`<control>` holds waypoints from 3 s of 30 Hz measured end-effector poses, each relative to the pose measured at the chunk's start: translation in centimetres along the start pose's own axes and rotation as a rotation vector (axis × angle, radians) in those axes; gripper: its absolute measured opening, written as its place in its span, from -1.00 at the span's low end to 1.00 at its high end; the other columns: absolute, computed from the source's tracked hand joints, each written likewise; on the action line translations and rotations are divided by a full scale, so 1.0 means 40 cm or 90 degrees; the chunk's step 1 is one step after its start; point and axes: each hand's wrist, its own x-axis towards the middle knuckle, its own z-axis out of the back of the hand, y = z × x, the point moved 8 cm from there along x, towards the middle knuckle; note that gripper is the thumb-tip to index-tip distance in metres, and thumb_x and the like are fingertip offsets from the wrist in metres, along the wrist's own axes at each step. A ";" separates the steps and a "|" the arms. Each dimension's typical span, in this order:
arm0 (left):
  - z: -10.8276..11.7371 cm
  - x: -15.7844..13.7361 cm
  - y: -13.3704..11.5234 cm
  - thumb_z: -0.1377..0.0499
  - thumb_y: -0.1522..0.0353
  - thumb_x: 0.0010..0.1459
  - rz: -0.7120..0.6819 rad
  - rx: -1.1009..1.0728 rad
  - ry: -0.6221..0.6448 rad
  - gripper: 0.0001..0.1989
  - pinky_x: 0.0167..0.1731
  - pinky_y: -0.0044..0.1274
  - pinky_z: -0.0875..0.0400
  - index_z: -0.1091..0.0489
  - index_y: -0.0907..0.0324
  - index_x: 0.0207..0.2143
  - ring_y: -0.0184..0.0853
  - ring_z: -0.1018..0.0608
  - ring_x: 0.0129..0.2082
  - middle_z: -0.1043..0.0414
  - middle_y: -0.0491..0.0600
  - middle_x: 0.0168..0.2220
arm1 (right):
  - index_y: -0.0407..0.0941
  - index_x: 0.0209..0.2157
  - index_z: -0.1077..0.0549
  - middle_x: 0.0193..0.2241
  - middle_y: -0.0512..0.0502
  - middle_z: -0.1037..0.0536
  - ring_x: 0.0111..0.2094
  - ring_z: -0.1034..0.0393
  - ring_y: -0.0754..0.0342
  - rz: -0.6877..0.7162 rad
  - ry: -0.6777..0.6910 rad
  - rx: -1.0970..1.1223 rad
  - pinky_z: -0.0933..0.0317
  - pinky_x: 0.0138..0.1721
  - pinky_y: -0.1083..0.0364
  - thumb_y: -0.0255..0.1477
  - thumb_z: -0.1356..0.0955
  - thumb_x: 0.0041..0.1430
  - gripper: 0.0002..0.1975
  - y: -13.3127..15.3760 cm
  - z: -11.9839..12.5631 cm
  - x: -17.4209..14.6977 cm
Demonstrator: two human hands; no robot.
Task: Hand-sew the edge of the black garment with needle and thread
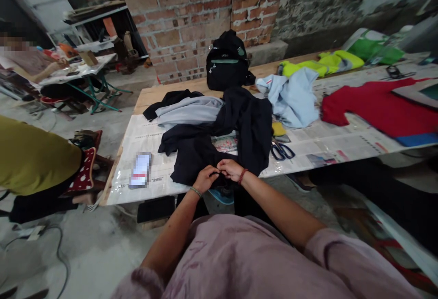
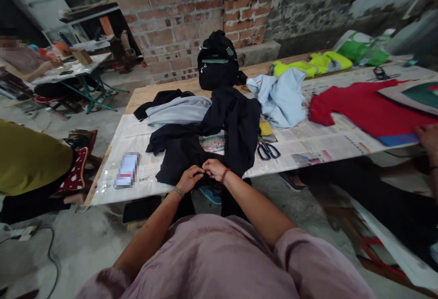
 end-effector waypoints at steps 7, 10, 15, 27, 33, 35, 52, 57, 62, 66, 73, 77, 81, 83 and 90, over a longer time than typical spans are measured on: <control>0.017 -0.008 -0.007 -0.12 0.49 0.00 0.008 0.007 -0.080 -0.87 -0.24 -0.54 -0.29 -0.41 0.17 -0.37 -0.41 -0.42 -0.32 -0.38 -0.07 -0.38 | -0.18 -0.51 -0.27 -0.70 0.08 -0.38 -0.79 -0.15 0.31 0.016 0.011 0.028 0.17 -0.85 0.32 -0.55 -0.30 -0.09 -0.93 0.007 0.008 -0.010; 0.020 -0.011 -0.008 -0.12 0.49 0.00 0.013 0.038 -0.106 -0.88 -0.29 -0.56 -0.30 -0.41 0.16 -0.39 -0.41 -0.42 -0.36 -0.37 -0.08 -0.42 | -0.18 -0.52 -0.26 -0.71 0.09 -0.38 -0.77 -0.22 0.28 0.032 0.019 0.014 0.15 -0.85 0.32 -0.53 -0.32 -0.11 -0.90 0.006 0.009 -0.017; 0.013 -0.007 -0.006 -0.14 0.45 -0.01 0.022 0.058 -0.108 -0.92 -0.33 -0.57 -0.31 -0.42 0.16 -0.41 -0.42 -0.41 -0.40 -0.37 -0.09 -0.44 | -0.15 -0.55 -0.24 -0.84 0.19 -0.25 -0.84 -0.09 0.31 0.079 -0.037 -0.043 0.21 -0.86 0.34 -0.55 -0.29 -0.10 -0.91 0.006 0.017 -0.016; -0.016 -0.011 -0.025 -0.13 0.44 0.01 0.003 0.122 -0.019 -0.91 -0.25 -0.53 -0.24 -0.42 0.15 -0.40 -0.41 -0.42 -0.37 -0.38 -0.09 -0.42 | -0.15 -0.48 -0.19 -0.69 0.12 -0.37 -0.80 -0.14 0.31 0.059 -0.023 0.055 0.12 -0.85 0.34 -0.53 -0.28 -0.03 -0.89 0.021 0.046 0.002; -0.001 -0.009 -0.019 -0.13 0.43 0.00 -0.002 0.054 -0.043 -0.92 -0.34 -0.58 -0.30 -0.41 0.17 -0.39 -0.43 -0.40 -0.40 -0.35 -0.09 -0.43 | -0.10 -0.42 -0.14 -0.43 -0.01 -0.50 -0.51 -0.44 0.16 0.109 0.086 0.192 -0.28 -0.61 0.21 -0.43 -0.27 0.07 -0.86 0.060 0.008 -0.036; 0.002 -0.009 -0.016 -0.13 0.43 0.00 0.004 0.056 -0.049 -0.93 -0.34 -0.57 -0.31 -0.41 0.18 -0.41 -0.43 -0.39 -0.42 -0.34 -0.09 -0.45 | -0.10 -0.42 -0.14 -0.42 0.00 -0.49 -0.41 -0.45 0.13 0.146 0.085 0.185 -0.34 -0.45 0.13 -0.41 -0.26 0.09 -0.86 0.080 -0.002 -0.049; 0.019 -0.010 -0.028 -0.14 0.42 0.00 0.016 0.023 -0.076 -0.93 -0.33 -0.57 -0.30 -0.42 0.18 -0.42 -0.42 -0.41 -0.39 -0.36 -0.08 -0.43 | -0.10 -0.38 -0.20 -0.46 0.01 -0.44 -0.45 -0.44 0.16 0.404 -0.150 -0.045 -0.35 -0.43 0.16 -0.28 -0.26 0.04 -0.80 0.155 0.096 -0.085; 0.019 -0.011 -0.025 -0.14 0.42 -0.01 0.025 0.027 -0.076 -0.93 -0.35 -0.58 -0.30 -0.42 0.18 -0.42 -0.42 -0.41 -0.40 -0.36 -0.08 -0.44 | -0.12 -0.39 -0.18 -0.49 0.00 -0.45 -0.62 -0.39 0.19 0.323 -0.189 0.083 -0.18 -0.74 0.29 -0.26 -0.28 0.02 -0.76 0.167 0.140 -0.063; 0.020 -0.011 -0.018 -0.14 0.41 0.00 0.021 0.026 -0.081 -0.93 -0.36 -0.58 -0.30 -0.42 0.18 -0.41 -0.43 -0.41 -0.40 -0.36 -0.09 -0.44 | -0.09 -0.34 -0.20 -0.60 0.08 -0.42 -0.71 -0.33 0.21 0.243 -0.206 0.096 -0.04 -0.83 0.32 -0.28 -0.27 0.05 -0.80 0.152 0.159 -0.038; 0.019 -0.011 -0.022 -0.14 0.41 0.00 0.014 0.020 -0.075 -0.93 -0.34 -0.58 -0.29 -0.41 0.18 -0.41 -0.42 -0.41 -0.39 -0.36 -0.08 -0.43 | -0.10 -0.34 -0.21 -0.67 0.11 -0.38 -0.73 -0.30 0.23 0.188 -0.177 0.178 -0.12 -0.80 0.29 -0.40 -0.26 0.09 -0.90 0.137 0.159 -0.034; 0.019 -0.012 -0.024 -0.14 0.42 0.00 0.011 0.017 -0.077 -0.93 -0.33 -0.58 -0.29 -0.41 0.19 -0.42 -0.42 -0.41 -0.39 -0.35 -0.08 -0.43 | -0.12 -0.37 -0.23 -0.54 0.03 -0.48 -0.73 -0.30 0.25 0.211 -0.172 0.194 0.10 -0.87 0.33 -0.44 -0.26 0.07 -0.92 0.166 0.174 -0.040; 0.016 -0.012 -0.018 -0.14 0.43 0.00 0.012 0.017 -0.071 -0.94 -0.33 -0.58 -0.29 -0.41 0.19 -0.42 -0.42 -0.41 -0.39 -0.35 -0.08 -0.43 | -0.11 -0.38 -0.22 -0.52 0.03 -0.49 -0.72 -0.30 0.26 0.234 -0.203 0.228 0.12 -0.86 0.34 -0.44 -0.27 0.06 -0.92 0.164 0.181 -0.030; 0.012 -0.010 -0.015 -0.14 0.43 0.00 0.021 0.022 -0.059 -0.94 -0.35 -0.58 -0.28 -0.41 0.19 -0.42 -0.43 -0.40 -0.40 -0.34 -0.09 -0.44 | -0.11 -0.38 -0.20 -0.52 0.04 -0.49 -0.72 -0.30 0.27 0.214 -0.238 0.278 0.12 -0.86 0.34 -0.45 -0.25 0.08 -0.93 0.147 0.180 -0.028; 0.013 -0.010 -0.016 -0.14 0.43 0.00 0.025 0.024 -0.060 -0.94 -0.35 -0.59 -0.28 -0.41 0.19 -0.42 -0.43 -0.40 -0.40 -0.34 -0.09 -0.44 | -0.11 -0.38 -0.20 -0.54 0.04 -0.49 -0.71 -0.32 0.25 0.209 -0.222 0.277 0.12 -0.85 0.34 -0.45 -0.26 0.07 -0.92 0.149 0.171 -0.028; 0.016 -0.012 -0.022 -0.14 0.43 -0.01 0.025 0.026 -0.065 -0.93 -0.32 -0.57 -0.30 -0.41 0.18 -0.42 -0.41 -0.41 -0.38 -0.35 -0.08 -0.43 | -0.07 -0.33 -0.19 -0.63 0.09 -0.47 -0.71 -0.34 0.20 0.259 -0.189 0.268 0.00 -0.83 0.33 -0.39 -0.27 0.06 -0.87 0.186 0.175 -0.044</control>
